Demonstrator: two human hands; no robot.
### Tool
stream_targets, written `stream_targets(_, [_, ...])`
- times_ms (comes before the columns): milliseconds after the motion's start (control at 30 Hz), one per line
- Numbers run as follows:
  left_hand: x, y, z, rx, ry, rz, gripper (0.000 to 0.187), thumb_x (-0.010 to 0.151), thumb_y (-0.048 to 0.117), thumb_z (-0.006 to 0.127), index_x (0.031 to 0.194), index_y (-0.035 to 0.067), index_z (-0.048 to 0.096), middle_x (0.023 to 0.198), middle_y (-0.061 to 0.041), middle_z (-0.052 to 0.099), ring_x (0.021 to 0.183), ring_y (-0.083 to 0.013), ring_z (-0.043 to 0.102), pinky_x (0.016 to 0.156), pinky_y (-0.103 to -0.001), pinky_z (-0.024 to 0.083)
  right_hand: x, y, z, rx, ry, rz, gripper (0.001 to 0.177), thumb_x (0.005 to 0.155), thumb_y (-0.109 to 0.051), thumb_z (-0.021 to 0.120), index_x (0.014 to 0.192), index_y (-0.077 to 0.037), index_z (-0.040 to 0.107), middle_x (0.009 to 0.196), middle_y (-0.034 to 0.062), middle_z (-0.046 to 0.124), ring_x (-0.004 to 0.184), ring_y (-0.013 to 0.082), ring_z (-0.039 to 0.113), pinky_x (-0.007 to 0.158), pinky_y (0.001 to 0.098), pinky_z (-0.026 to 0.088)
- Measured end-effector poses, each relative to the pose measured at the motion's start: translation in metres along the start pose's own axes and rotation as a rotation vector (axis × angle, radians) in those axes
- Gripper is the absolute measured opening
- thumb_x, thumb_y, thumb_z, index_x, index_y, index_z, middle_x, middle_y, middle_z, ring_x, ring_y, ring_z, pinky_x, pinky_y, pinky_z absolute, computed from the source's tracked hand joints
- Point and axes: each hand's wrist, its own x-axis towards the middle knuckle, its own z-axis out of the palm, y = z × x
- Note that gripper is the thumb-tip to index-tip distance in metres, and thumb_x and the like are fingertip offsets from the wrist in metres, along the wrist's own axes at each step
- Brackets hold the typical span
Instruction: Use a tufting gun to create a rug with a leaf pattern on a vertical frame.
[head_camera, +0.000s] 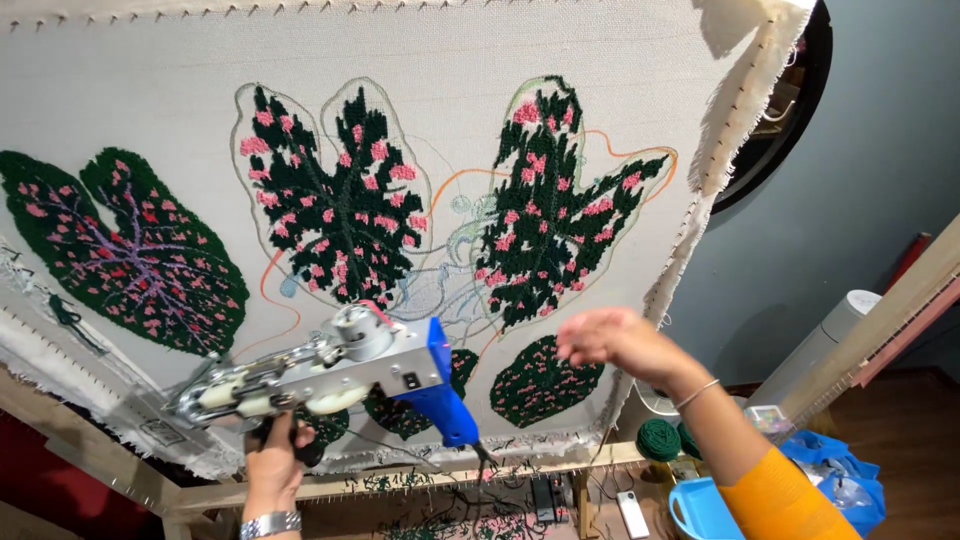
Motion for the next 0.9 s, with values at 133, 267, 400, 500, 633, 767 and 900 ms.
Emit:
stream_targets(133, [-0.026,0.02,0.051,0.066,-0.076,-0.061,0.007,0.101,0.007,0.061,0.102,0.003,0.067,0.077,-0.004,0.059,0.055,-0.013,0.047,0.052,-0.031,0.043,-0.004,0.075,-0.014,-0.953,-0.246,0.094,0.033,0.091,-0.023,0.069,0.118,-0.004,0.072,0.108,0.0087,0.076,0.095,0.0191,0.071,0.085,0.0331,0.059])
stream_targets(267, [-0.019,-0.006,0.058,0.105,-0.069,-0.074,0.004,0.098,0.005,0.061,0.1,0.004,0.064,0.079,-0.003,0.058,0.057,-0.0141,0.049,0.053,-0.031,0.047,-0.03,0.029,0.027,-1.043,-0.34,0.315,0.047,0.089,-0.03,0.073,0.132,-0.013,0.067,0.121,0.0047,0.074,0.104,0.0155,0.072,0.091,0.0319,0.06])
stream_targets(400, [-0.022,-0.019,0.082,0.087,-0.144,-0.093,0.008,0.098,0.007,0.061,0.106,0.007,0.062,0.083,-0.002,0.058,0.058,-0.0126,0.05,0.052,-0.029,0.043,-0.041,0.032,0.04,-0.546,-0.317,0.259,0.065,0.085,-0.031,0.076,0.143,-0.012,0.055,0.127,0.0067,0.072,0.117,0.0163,0.068,0.1,0.0349,0.055])
stream_targets(500, [-0.016,-0.048,0.099,0.099,-0.228,-0.102,0.009,0.099,0.01,0.061,0.107,0.008,0.06,0.082,-0.002,0.057,0.06,-0.0117,0.051,0.051,-0.029,0.044,-0.048,0.057,0.044,-0.232,-0.288,0.137,0.073,0.083,-0.03,0.079,0.146,-0.008,0.048,0.131,0.0079,0.07,0.122,0.0181,0.066,0.105,0.0359,0.052])
stream_targets(633, [-0.017,-0.074,0.141,0.135,-0.39,-0.118,0.011,0.097,0.015,0.066,0.103,0.007,0.061,0.073,0.0,0.054,0.056,-0.0118,0.049,0.047,-0.029,0.04,-0.059,0.072,0.066,-0.056,-0.091,0.119,0.067,0.082,-0.033,0.08,0.134,0.002,0.056,0.114,0.0125,0.074,0.106,0.023,0.071,0.094,0.0373,0.058])
stream_targets(767, [-0.039,-0.048,0.204,0.27,-0.372,-0.184,0.015,0.096,0.02,0.067,0.1,0.008,0.06,0.067,0.002,0.055,0.053,-0.0113,0.049,0.047,-0.028,0.041,-0.078,0.06,0.068,0.095,0.125,0.164,0.057,0.08,-0.03,0.082,0.12,0.007,0.063,0.088,0.0143,0.073,0.081,0.026,0.072,0.074,0.0401,0.06])
stream_targets(900, [-0.047,-0.039,0.259,0.382,-0.558,-0.161,0.018,0.096,0.023,0.069,0.096,0.005,0.07,0.066,0.002,0.058,0.051,-0.0088,0.048,0.046,-0.027,0.038,-0.098,0.042,0.054,0.266,0.241,0.128,0.051,0.076,-0.023,0.076,0.116,0.007,0.067,0.078,0.0125,0.069,0.068,0.0229,0.068,0.061,0.0389,0.057])
